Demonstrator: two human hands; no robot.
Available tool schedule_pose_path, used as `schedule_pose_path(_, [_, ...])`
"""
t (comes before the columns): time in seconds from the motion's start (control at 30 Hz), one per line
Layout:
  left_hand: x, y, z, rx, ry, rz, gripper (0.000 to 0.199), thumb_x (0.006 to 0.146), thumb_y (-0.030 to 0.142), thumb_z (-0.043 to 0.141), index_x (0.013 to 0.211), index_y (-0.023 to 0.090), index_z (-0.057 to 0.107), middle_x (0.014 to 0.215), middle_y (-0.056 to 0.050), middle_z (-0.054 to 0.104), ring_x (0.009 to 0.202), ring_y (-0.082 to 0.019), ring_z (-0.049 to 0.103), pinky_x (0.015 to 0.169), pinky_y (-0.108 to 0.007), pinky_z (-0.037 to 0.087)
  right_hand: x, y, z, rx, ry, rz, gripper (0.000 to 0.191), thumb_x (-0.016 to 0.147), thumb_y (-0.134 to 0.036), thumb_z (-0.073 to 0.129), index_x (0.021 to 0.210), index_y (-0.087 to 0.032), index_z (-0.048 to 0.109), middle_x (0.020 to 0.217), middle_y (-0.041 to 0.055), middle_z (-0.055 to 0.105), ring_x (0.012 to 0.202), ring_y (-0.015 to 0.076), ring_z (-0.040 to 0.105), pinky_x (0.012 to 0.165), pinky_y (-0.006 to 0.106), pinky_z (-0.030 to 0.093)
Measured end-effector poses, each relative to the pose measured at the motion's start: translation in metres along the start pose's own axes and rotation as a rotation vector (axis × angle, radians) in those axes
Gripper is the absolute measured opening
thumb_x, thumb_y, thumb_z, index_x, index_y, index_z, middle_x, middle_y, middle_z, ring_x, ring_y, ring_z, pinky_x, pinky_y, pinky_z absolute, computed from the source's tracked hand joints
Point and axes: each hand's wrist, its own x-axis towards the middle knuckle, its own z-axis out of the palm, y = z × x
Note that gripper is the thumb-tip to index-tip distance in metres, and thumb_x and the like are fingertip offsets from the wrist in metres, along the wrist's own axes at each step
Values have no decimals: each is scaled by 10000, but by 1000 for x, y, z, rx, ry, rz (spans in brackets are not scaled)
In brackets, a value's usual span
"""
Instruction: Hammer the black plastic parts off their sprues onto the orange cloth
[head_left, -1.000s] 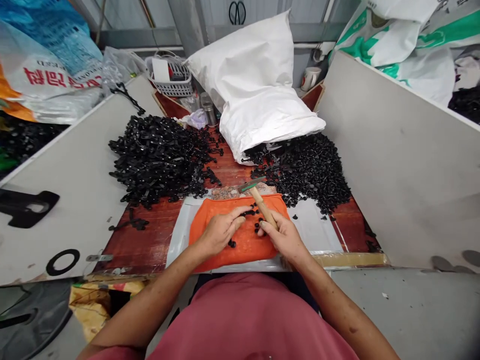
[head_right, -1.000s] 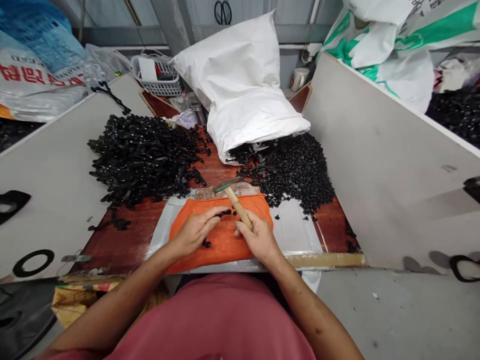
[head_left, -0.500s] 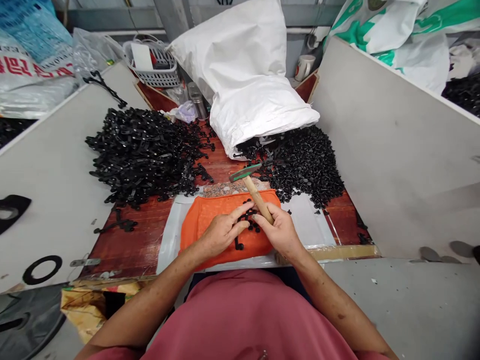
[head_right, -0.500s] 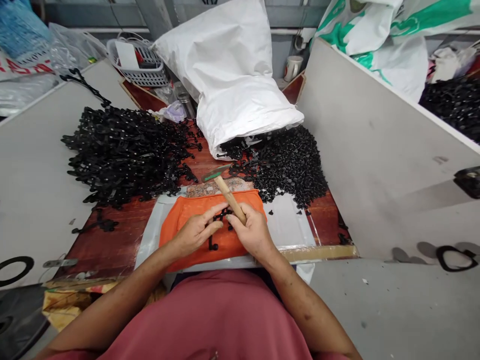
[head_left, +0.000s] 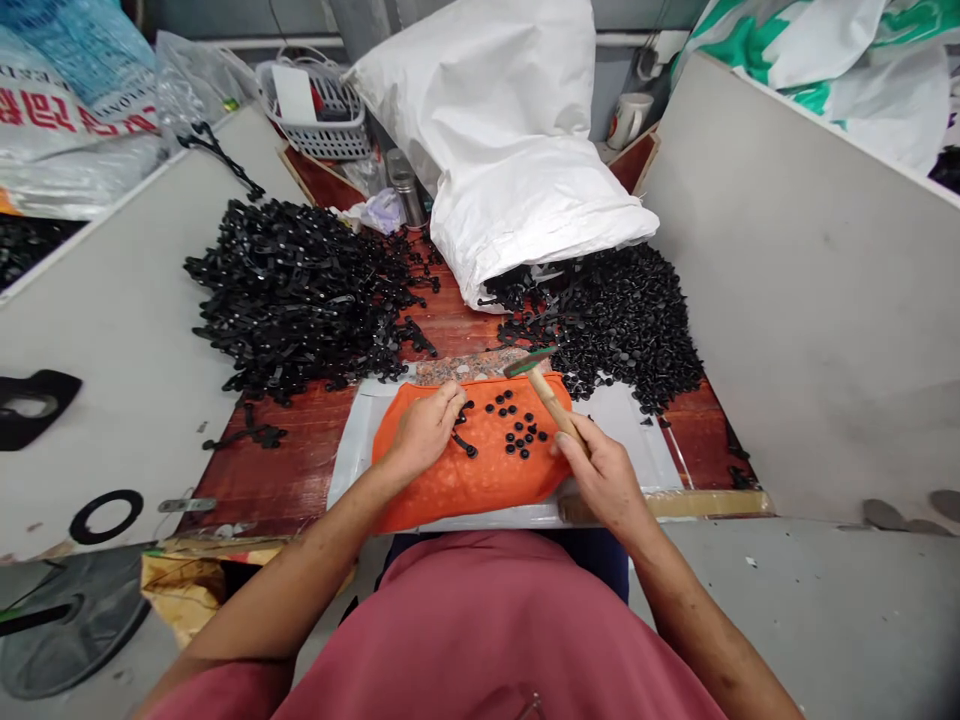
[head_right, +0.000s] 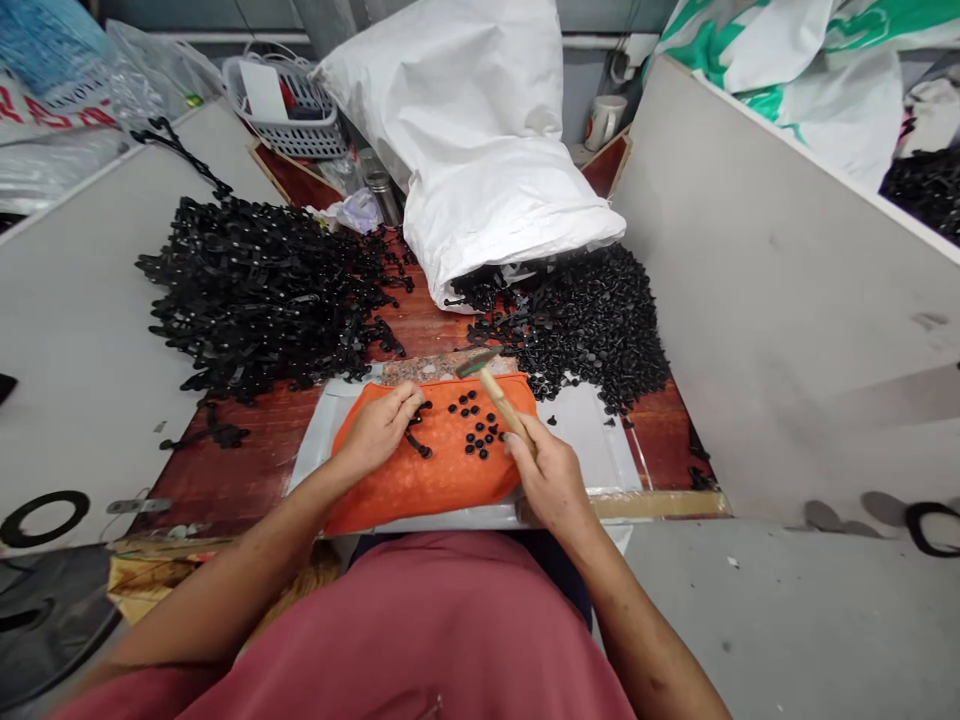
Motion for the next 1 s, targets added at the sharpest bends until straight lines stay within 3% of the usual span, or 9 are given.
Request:
schedule_pose_path(0.2, [11,7,12,183,-52,-29,245,1059,297,331,997,242,562,880,-35,697,836,-210,674,739,-280,408,-33,42,-19,-114,38,120,412,1035,-442,446,1324,-222,642,747,-26,602,686,167,564,675,266,441])
schedule_pose_path(0.33, [17,16,18,249,-92,-65,253,1065,282,325,1074,236,574,943,-49,735,891,-218,700,778,-283,433,-44,54,-21,-136,58,143,435,1033,-457,445,1332,-211,643,732,-27,593,658,165,547,641,263,437])
schedule_pose_path(0.67, [20,17,22,379,-134,-62,310,1073,322,308,1141,241,599,951,-52,762,905,-221,715,792,-288,445,-40,46,-18,-222,32,92,462,1052,-480,427,1365,-223,647,769,-2,682,661,175,611,635,275,477])
schedule_pose_path(0.8, [18,19,24,467,-136,-95,341,1072,346,310,1176,235,615,914,-65,763,881,-237,717,803,-301,451,-36,40,-17,-297,22,64,461,1054,-468,423,1391,-239,638,949,36,769,794,207,699,717,299,516])
schedule_pose_path(0.9, [18,18,23,385,-102,-87,321,1067,319,325,1133,234,628,926,-58,760,894,-230,713,798,-291,447,-31,35,-16,-342,9,42,440,1050,-438,430,1391,-252,637,1147,54,780,961,239,733,809,323,530])
schedule_pose_path(1.0, [20,16,21,250,-74,-71,303,1059,268,328,1077,231,628,955,-46,753,912,-208,704,798,-270,441,-28,33,-15,-352,2,35,432,1049,-425,429,1390,-262,638,1180,48,780,990,245,741,817,325,535])
